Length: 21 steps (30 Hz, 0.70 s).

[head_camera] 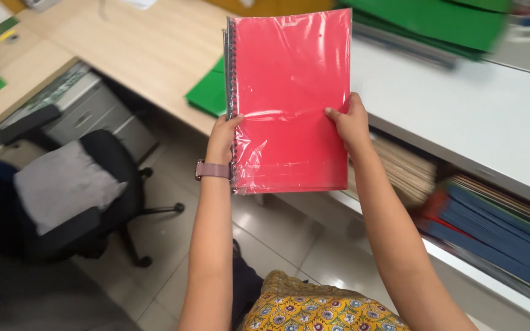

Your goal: Organizes folders and notebooks in a filing cabinet and on office desks.

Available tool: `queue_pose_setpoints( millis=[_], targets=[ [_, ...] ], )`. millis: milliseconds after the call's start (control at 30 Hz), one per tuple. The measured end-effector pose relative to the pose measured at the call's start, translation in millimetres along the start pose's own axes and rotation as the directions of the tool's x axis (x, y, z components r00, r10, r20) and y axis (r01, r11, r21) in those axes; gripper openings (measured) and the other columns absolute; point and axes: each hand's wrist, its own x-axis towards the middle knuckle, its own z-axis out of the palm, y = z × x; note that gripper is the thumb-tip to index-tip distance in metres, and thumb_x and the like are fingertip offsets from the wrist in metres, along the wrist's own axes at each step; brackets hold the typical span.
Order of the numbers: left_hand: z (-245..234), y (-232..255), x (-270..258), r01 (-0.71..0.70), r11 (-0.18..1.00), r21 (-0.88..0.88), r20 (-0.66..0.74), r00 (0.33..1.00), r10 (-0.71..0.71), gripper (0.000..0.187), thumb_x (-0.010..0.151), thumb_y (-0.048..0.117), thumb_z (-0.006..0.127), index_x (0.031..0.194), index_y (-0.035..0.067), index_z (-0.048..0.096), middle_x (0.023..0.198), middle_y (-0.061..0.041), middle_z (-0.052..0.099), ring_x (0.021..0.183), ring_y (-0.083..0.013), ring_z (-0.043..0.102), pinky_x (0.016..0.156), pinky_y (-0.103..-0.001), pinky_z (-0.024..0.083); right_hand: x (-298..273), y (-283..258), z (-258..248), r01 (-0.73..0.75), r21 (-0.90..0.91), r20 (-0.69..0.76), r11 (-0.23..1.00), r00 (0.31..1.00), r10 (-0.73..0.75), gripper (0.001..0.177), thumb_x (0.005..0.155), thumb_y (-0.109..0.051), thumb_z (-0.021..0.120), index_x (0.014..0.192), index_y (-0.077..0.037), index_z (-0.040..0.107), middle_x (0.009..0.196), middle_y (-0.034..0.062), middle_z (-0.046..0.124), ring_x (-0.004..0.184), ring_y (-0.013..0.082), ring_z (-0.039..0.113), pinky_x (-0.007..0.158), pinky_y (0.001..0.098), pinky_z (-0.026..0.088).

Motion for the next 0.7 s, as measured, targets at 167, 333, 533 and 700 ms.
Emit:
queue_pose_setpoints(
  millis=[167,333,533,700],
  targets=[
    [-150,41,74,-0.083,0.993,0.089,-0.099,0.991,0.092,0.039,0.094,0.016,0.068,0.124,-0.007,0.057,0.099,-0.011,0.071,0.081,-0.0146,0.071,0.073,-0.029,0.058,48,9,167,0.086,0.079,0.078,0.993,0.993,-0.093,0.046,0.084,0.001,0.068,0.128,0.003,0.054,0.114,0.0161,0.071,0.100,0.0238,0.071,0.085,0.0341,0.058],
    [-259,86,131,0.012,0.956,0.293,-0.329,0.940,0.090,0.040,0.092,0.021,0.066,0.124,0.001,0.053,0.087,-0.010,0.063,0.062,-0.0141,0.054,0.050,-0.033,0.042,97,41,315,0.054,0.140,0.145,0.989,0.987,-0.074,0.051,0.080,0.005,0.064,0.130,0.004,0.054,0.117,0.0183,0.071,0.101,0.0243,0.070,0.087,0.0329,0.056],
    [-322,110,196,0.048,0.922,0.383,-0.403,0.907,0.120,0.039,0.090,0.024,0.069,0.119,0.001,0.056,0.082,-0.009,0.063,0.058,-0.0143,0.055,0.047,-0.032,0.043,147,72,423,0.000,0.128,0.188,0.992,0.982,-0.024,0.056,0.080,0.007,0.065,0.134,0.004,0.050,0.121,0.0185,0.069,0.103,0.0245,0.069,0.089,0.0324,0.054],
    [-380,73,304,-0.012,0.844,0.536,-0.393,0.881,0.263,0.039,0.083,0.025,0.072,0.112,-0.001,0.068,0.094,-0.013,0.074,0.082,-0.0205,0.070,0.072,-0.034,0.054,205,112,481,-0.269,0.188,0.221,0.945,0.949,0.226,0.052,0.081,0.007,0.062,0.131,0.001,0.051,0.114,0.0181,0.071,0.096,0.0251,0.072,0.082,0.0364,0.058]
  ],
)
